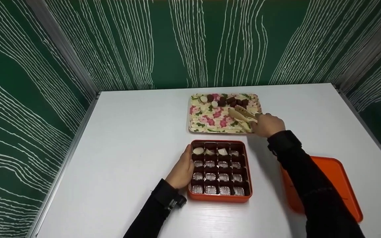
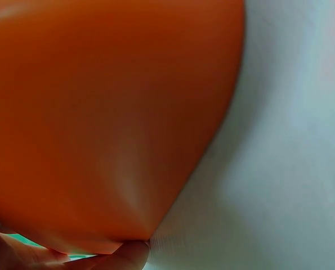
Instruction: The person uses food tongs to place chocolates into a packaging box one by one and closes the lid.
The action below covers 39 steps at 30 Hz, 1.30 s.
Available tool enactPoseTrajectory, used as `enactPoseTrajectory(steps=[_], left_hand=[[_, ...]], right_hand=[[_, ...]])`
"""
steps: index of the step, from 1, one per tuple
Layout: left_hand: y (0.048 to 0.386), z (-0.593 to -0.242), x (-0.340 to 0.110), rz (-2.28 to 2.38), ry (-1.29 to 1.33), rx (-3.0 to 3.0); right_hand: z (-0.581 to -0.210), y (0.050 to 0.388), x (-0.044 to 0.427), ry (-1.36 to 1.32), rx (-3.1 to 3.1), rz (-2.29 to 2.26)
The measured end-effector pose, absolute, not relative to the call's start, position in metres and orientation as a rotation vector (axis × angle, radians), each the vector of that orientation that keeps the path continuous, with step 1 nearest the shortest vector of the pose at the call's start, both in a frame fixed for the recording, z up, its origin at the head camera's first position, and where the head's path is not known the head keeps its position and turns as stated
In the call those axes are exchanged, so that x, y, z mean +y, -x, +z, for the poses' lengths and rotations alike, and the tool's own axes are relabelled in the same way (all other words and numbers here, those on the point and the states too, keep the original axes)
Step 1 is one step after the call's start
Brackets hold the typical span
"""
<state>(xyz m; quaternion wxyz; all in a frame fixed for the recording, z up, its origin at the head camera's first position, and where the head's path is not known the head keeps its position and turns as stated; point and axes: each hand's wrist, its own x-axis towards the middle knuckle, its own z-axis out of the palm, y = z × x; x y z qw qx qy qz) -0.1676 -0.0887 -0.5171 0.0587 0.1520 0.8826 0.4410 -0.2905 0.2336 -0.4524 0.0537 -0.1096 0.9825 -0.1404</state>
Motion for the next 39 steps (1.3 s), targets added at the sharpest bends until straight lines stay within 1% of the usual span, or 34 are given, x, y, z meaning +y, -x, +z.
enactPoseTrajectory(steps=[10,15,26,39], left_hand=[[0.167,-0.518,-0.088,1.341,-0.443,2.670],[0.167,-0.517,-0.087,1.323,-0.433,2.670],[0.167,-0.516,-0.087,1.333,-0.418,2.678],[0.167,-0.518,-0.088,1.354,-0.456,2.669]], right_hand=[[-0.463,0.292,0.224,0.340,3.091,-0.364],[-0.468,0.293,0.232,0.359,3.088,-0.387],[-0.465,0.290,0.247,0.401,3.067,-0.504],[-0.472,0.294,0.243,0.331,3.045,-0.485]])
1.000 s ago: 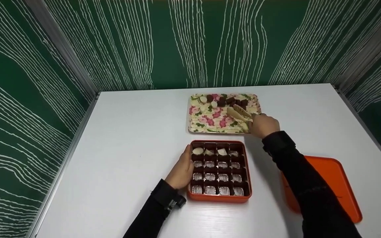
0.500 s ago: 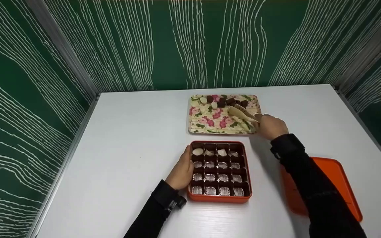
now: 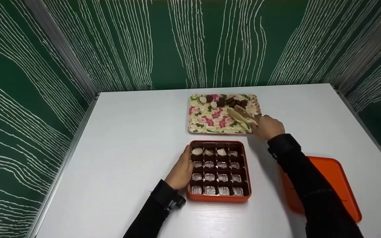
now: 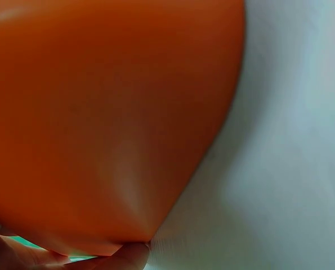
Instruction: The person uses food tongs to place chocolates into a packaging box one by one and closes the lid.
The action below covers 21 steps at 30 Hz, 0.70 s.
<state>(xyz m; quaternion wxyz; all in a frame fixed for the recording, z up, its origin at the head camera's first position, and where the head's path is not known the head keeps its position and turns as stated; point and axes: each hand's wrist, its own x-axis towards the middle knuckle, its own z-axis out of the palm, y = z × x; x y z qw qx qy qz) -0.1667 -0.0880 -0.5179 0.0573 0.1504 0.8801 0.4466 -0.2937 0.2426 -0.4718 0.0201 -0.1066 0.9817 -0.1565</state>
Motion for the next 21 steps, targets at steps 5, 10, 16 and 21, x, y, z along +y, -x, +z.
enactPoseTrajectory(steps=[5,10,16,21], left_hand=[[0.167,-0.519,-0.089,1.332,-0.519,2.697],[0.167,-0.518,-0.088,1.341,-0.492,2.693],[0.167,-0.517,-0.087,1.350,-0.463,2.681],[0.166,-0.517,-0.087,1.340,-0.456,2.685]], right_hand=[[-0.471,0.295,0.233,0.304,3.037,-0.490],[-0.472,0.295,0.225,0.303,3.072,-0.459],[-0.476,0.293,0.230,0.331,3.079,-0.486],[-0.473,0.290,0.238,0.374,3.062,-0.563]])
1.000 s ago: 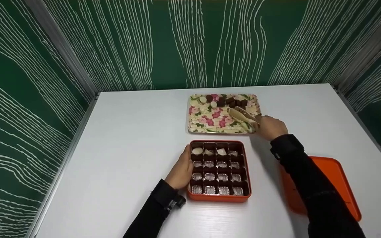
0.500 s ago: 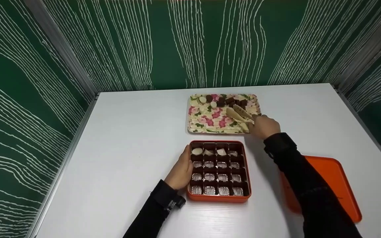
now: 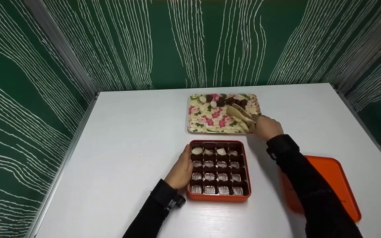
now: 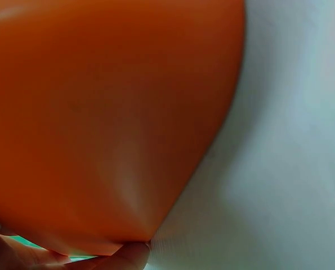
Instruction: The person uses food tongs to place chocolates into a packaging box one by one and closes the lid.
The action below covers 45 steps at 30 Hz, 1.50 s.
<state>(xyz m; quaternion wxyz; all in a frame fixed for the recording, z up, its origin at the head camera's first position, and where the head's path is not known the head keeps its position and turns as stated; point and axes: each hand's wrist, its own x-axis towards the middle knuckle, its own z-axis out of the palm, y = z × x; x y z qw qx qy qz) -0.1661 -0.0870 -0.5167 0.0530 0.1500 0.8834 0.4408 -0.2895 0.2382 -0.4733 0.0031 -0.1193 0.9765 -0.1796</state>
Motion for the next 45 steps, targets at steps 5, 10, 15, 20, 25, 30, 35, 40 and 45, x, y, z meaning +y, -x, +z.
enactPoseTrajectory(steps=[5,10,15,20,25,30,35,40,45], left_hand=[[0.166,-0.515,-0.087,1.346,-0.448,2.675],[0.168,-0.516,-0.088,1.375,-0.447,2.662],[0.169,-0.516,-0.089,1.398,-0.467,2.642],[0.171,-0.517,-0.090,1.402,-0.475,2.644],[0.172,-0.518,-0.091,1.419,-0.515,2.640],[0.171,-0.518,-0.091,1.411,-0.520,2.633],[0.171,-0.517,-0.090,1.391,-0.497,2.636],[0.171,-0.518,-0.091,1.368,-0.480,2.624],[0.170,-0.518,-0.091,1.361,-0.492,2.610]], right_hand=[[-0.459,0.277,0.242,0.520,3.020,-0.677],[-0.445,0.252,0.237,0.777,3.004,-0.750],[-0.444,0.220,0.224,1.187,2.993,-0.625],[-0.448,0.199,0.212,1.429,2.916,-0.491],[-0.454,0.194,0.204,1.493,2.888,-0.440],[-0.455,0.194,0.202,1.455,2.870,-0.419],[-0.453,0.194,0.201,1.407,2.828,-0.420],[-0.449,0.196,0.202,1.384,2.801,-0.444],[-0.442,0.204,0.206,1.331,2.835,-0.502]])
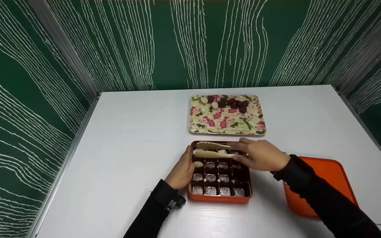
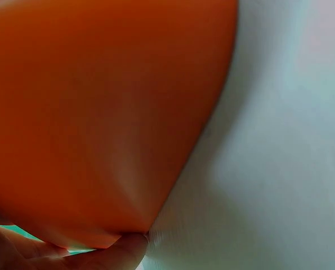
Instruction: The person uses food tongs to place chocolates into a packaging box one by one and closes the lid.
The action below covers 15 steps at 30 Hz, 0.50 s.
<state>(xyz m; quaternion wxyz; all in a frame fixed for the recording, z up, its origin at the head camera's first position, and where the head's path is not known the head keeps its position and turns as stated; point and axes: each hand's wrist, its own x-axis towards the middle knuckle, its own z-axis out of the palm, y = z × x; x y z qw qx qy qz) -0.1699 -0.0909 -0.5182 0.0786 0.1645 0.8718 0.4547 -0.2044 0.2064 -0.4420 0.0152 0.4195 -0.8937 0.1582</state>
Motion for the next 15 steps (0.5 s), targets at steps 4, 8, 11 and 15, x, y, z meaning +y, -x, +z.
enactPoseTrajectory(steps=[4,8,11,15], left_hand=[[0.169,-0.517,-0.091,1.359,-0.493,2.619],[0.169,-0.517,-0.091,1.361,-0.475,2.638],[0.169,-0.517,-0.091,1.361,-0.463,2.649],[0.169,-0.516,-0.089,1.355,-0.453,2.650]], right_hand=[[-0.436,0.217,0.210,-1.174,-2.787,0.547],[-0.434,0.234,0.207,-0.945,-2.861,0.613],[-0.434,0.246,0.201,-0.784,-2.925,0.658],[-0.437,0.262,0.192,-0.654,-2.970,0.661]])
